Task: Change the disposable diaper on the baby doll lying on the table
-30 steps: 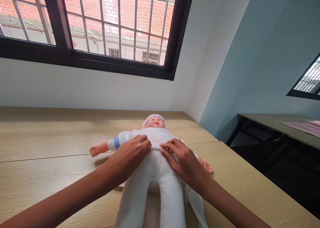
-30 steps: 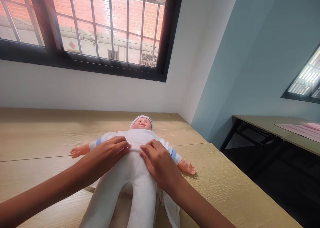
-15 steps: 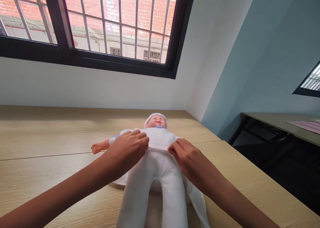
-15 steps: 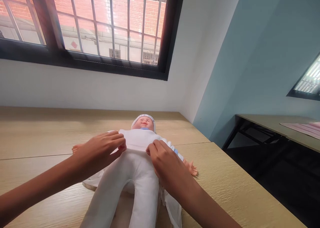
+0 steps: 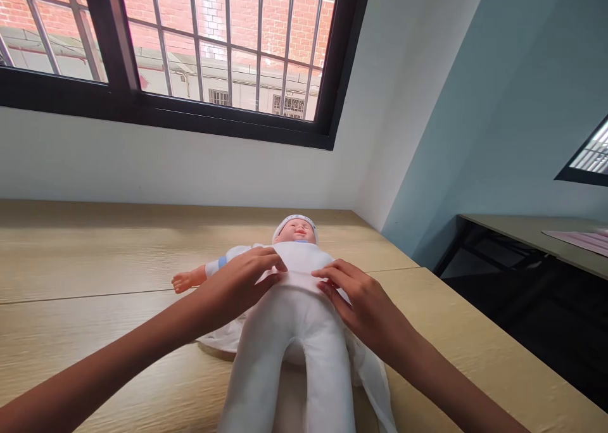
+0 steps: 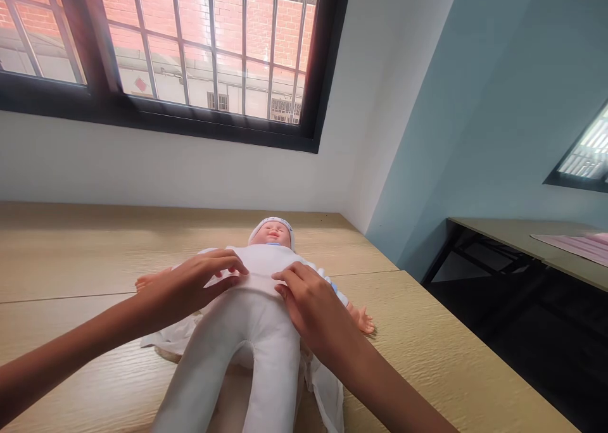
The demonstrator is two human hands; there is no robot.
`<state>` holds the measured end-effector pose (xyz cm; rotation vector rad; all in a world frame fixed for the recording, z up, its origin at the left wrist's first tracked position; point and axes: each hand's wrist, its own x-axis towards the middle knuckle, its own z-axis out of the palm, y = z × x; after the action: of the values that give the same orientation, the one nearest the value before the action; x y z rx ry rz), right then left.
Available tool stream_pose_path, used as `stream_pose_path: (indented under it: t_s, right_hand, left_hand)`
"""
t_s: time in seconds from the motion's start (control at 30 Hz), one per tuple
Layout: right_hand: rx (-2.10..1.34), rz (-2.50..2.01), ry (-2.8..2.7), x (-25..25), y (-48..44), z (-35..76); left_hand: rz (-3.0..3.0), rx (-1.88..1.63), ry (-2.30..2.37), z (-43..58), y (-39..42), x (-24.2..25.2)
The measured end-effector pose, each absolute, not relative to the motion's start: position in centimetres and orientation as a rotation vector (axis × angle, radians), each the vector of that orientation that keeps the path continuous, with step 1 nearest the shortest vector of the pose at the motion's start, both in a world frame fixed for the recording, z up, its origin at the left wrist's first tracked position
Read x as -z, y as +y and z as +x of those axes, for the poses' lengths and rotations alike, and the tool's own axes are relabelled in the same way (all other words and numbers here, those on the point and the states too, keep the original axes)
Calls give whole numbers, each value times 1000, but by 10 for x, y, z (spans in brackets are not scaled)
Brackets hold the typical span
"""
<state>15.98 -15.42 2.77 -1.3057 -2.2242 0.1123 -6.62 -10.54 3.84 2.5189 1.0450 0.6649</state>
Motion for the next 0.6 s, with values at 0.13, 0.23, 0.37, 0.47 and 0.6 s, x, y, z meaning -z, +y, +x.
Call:
stream_pose_path:
  t_s: [0.13, 0.23, 0.37, 0.47, 0.6]
  right_hand:
    - [-241, -1295, -2207, -24, -149, 162]
    - [-297, -1288, -2189, -25, -148, 162]
    - [-324, -1322, -2160, -26, -147, 165]
    - [-309, -1370, -2100, -24, -145, 167]
    - [-377, -1441, -2057, -25, -145, 166]
  left_hand:
    - [2484, -658, 1024, -66, -101, -38]
    - [2433, -659, 1047, -67, -99, -36]
    - [2305, -674, 1072, -69, -97, -35]
    - [2249, -598, 1114, -70, -95, -38]
    - [2194, -524, 1125, -72, -92, -41]
